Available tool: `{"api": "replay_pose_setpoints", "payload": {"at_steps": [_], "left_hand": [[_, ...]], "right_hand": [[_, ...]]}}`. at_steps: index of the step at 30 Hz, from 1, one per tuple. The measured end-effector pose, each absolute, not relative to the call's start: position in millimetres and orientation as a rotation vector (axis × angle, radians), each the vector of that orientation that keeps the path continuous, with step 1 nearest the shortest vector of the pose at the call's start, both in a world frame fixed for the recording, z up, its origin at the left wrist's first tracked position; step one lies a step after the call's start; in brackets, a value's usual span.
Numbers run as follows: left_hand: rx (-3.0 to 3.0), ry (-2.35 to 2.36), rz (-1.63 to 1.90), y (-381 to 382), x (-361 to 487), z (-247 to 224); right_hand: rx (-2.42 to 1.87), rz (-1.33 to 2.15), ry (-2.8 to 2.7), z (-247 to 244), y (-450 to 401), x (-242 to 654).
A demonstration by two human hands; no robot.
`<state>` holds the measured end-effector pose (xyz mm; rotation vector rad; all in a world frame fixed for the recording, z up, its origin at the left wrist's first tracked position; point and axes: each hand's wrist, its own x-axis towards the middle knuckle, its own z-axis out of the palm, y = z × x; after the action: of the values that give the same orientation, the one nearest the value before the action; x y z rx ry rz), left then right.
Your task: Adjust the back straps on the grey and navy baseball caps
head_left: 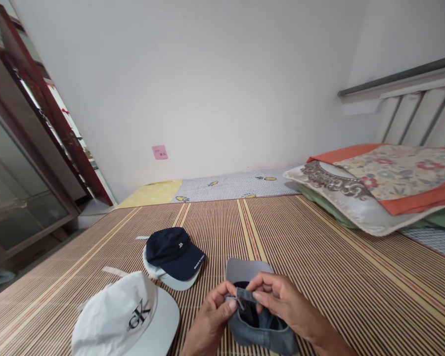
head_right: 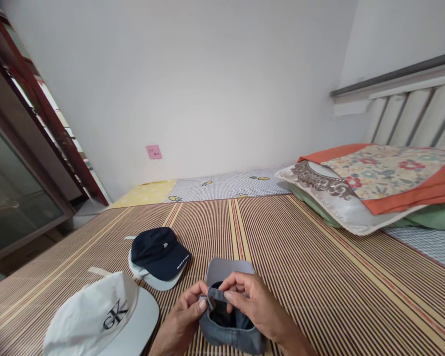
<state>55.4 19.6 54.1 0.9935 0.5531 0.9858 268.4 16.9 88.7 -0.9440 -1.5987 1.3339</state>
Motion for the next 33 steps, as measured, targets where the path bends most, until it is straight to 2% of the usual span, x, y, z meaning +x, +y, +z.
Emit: {"api": "replay_pose_setpoints", "payload": {"at_steps": [33], "left_hand": [[0.919, 0.49, 0.983, 17.8, 66.9, 47.0]], "right_hand": [[-0.977, 1.25, -1.668, 96.2, 9.7, 267.7]]}}
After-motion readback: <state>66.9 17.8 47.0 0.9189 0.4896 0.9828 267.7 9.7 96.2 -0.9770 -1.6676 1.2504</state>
